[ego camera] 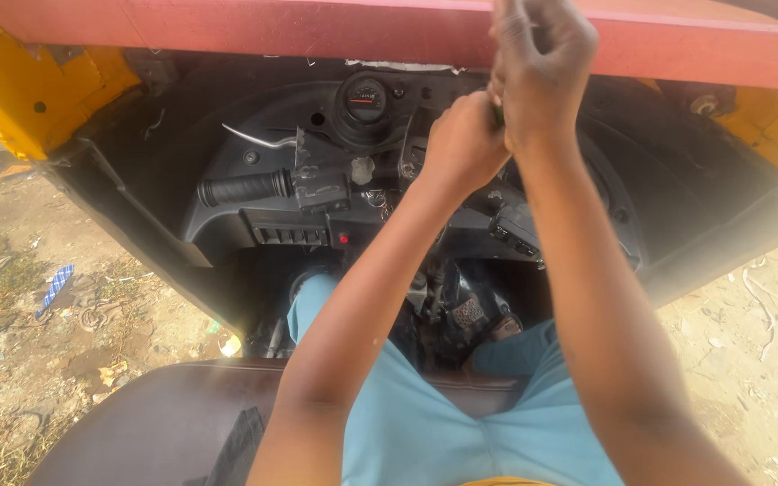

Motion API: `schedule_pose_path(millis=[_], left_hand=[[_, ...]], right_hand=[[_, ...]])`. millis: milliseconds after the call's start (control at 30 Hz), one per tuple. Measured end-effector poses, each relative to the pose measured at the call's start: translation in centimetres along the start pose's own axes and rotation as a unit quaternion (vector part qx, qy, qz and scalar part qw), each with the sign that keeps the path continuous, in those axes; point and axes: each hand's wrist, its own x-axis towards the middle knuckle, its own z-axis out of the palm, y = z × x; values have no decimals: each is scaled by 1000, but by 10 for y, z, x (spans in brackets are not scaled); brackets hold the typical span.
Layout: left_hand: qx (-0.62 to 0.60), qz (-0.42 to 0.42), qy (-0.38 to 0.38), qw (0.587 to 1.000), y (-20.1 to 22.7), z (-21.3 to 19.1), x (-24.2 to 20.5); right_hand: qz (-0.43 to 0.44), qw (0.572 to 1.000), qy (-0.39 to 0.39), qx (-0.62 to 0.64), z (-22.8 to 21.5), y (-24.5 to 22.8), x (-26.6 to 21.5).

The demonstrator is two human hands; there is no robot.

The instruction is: The person unscrews and removes components from the dashboard of a vehicle using a screwdriver, handling wires and a small black plastic casing.

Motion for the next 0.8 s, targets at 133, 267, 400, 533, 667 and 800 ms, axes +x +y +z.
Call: schedule_pose_path(millis=[133,267,400,533,667,800], left_hand=[[-322,7,-145,936,-22,-18,-1],[-331,5,-106,938,-16,-14,20],[-36,-59,-3,998,-7,-3,11],[-174,-5,-42,984,-17,-22,-2],[-302,-27,-85,949,-24,-26,11],[34,-27,-30,999,-44,-5,8]], right_hand=[[167,857,-432,223,-24,-23,34],[72,982,-163,56,2,-7,32],[-126,981,88,-122,18,25,16],[116,920,-331,175,-9,17,32],[131,926,-331,123,-10,3,57],[6,996,35,-78,26,16,28]])
